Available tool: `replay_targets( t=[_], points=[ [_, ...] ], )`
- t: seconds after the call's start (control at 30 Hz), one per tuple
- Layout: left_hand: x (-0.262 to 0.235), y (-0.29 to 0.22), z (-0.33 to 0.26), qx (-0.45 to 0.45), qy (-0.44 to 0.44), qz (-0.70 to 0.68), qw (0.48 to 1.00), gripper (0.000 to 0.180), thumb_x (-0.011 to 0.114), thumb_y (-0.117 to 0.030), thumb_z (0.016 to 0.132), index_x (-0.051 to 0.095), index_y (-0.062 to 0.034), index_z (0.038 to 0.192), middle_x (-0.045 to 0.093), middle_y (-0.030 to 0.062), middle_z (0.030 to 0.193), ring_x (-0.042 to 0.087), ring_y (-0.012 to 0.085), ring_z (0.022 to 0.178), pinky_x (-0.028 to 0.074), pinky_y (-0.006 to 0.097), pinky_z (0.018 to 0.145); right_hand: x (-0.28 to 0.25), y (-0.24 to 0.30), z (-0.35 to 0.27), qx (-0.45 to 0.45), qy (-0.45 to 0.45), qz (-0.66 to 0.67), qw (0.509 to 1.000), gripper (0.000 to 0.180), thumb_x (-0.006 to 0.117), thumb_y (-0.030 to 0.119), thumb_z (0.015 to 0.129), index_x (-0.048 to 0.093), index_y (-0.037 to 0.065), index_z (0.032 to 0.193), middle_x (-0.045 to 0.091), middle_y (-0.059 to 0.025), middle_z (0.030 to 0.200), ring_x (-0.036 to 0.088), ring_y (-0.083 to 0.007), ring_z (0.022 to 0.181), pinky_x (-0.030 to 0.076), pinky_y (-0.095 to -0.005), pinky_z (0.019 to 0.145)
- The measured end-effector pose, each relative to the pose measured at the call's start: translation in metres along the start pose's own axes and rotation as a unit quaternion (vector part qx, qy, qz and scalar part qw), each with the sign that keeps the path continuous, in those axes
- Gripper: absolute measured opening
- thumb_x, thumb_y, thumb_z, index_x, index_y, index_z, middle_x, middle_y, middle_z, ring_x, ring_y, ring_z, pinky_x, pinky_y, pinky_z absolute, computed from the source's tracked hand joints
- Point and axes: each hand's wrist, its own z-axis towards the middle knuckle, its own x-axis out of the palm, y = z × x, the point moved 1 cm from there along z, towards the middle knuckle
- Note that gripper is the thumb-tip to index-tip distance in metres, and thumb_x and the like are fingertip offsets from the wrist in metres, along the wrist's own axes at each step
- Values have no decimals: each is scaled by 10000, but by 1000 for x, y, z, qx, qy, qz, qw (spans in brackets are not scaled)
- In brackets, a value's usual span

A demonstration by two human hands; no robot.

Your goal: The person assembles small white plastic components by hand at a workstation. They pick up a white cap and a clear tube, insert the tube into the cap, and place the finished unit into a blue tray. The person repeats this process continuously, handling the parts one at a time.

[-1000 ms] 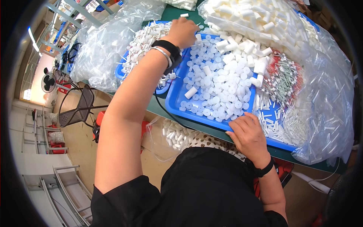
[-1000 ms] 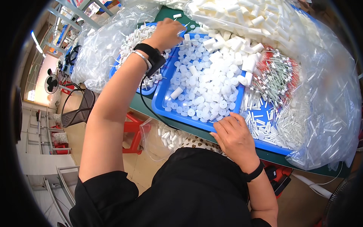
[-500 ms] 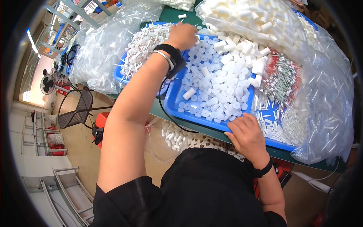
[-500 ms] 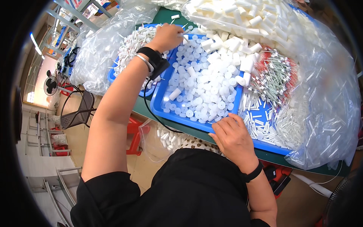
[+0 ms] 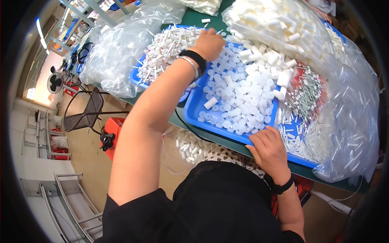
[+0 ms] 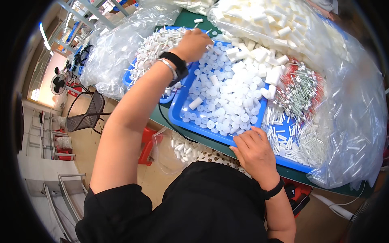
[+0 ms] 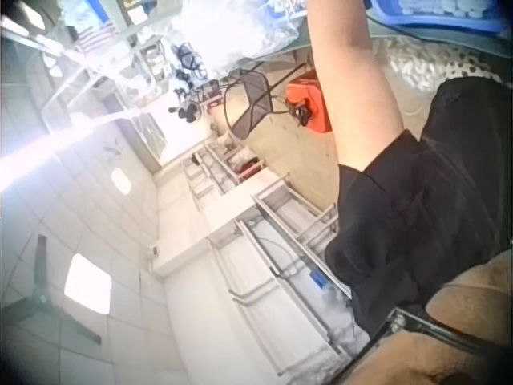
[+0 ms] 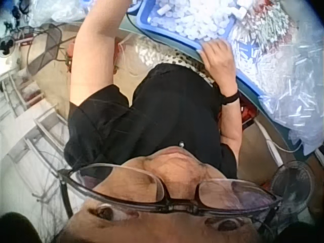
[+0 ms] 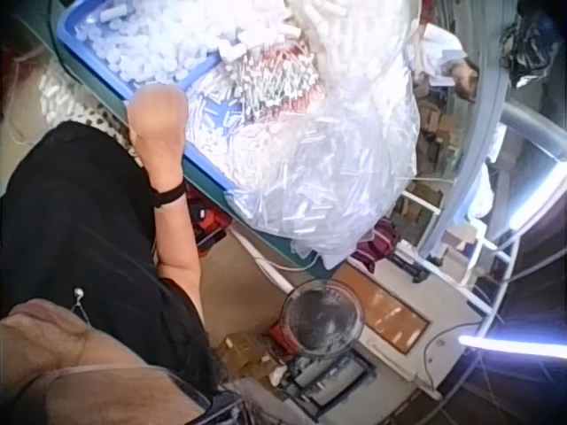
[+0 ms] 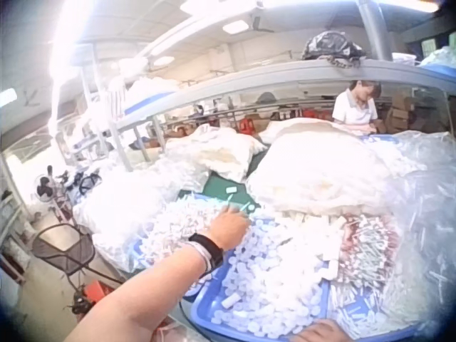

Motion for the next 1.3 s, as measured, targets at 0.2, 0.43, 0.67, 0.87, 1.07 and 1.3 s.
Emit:
replay_targets(
  t=[0.2, 0.43, 0.67, 0.87, 1.07, 1.3],
  points=[
    [8, -12, -2, -60, 43, 37, 997, 188, 627, -137, 852, 758, -190, 978, 693, 25, 1024, 563, 253, 1080, 391, 439, 941, 0, 2, 0, -5, 0, -3, 1000, 255, 765, 155, 801, 648, 31, 990, 653, -72, 947, 616, -250, 969, 432, -437, 1020],
    [-28, 20, 0, -187, 30, -75, 979, 217, 626, -212, 850, 767, -143, 1000, 710, 76, 1090, 580, 309, 1128, 382, 474, 969, 2, 0, -2, -3, -11, 2, 1000, 254, 767, 149, 798, 647, 21, 982, 652, -78, 929, 618, -257, 950, 447, -436, 1004],
    [-41, 48, -14, -286, 31, 14, 958, 375, 692, -329, 876, 702, -184, 1221, 630, 71, 1295, 498, 340, 1249, 356, 497, 1014, 0, 1, -1, -6, -14, 4, 1000, 245, 764, 149, 798, 647, 27, 976, 649, -79, 928, 616, -252, 947, 444, -432, 1006],
    [-41, 11, -38, -118, 49, -211, 969, 339, 709, -336, 868, 727, -105, 1116, 719, 144, 1059, 647, 355, 1047, 507, 447, 902, 1, 0, -2, -4, -12, -4, 1000, 233, 757, 162, 808, 648, 33, 970, 645, -76, 926, 611, -248, 951, 437, -429, 1013],
    [-61, -45, -105, -56, 193, -296, 934, 363, 690, -271, 891, 672, -18, 1150, 703, 191, 1019, 672, 362, 950, 530, 423, 840, 1, 0, -2, -7, -12, -5, 1000, 236, 756, 159, 808, 647, 29, 972, 646, -80, 927, 612, -251, 948, 439, -429, 1009],
    [-51, -94, -153, -103, 134, -324, 931, 352, 702, -187, 865, 611, -36, 1170, 617, 222, 1060, 642, 408, 917, 520, 451, 819, 3, 0, -3, -8, -12, -4, 1000, 238, 753, 154, 809, 648, 24, 979, 643, -83, 924, 613, -254, 944, 438, -433, 1015]
  ],
)
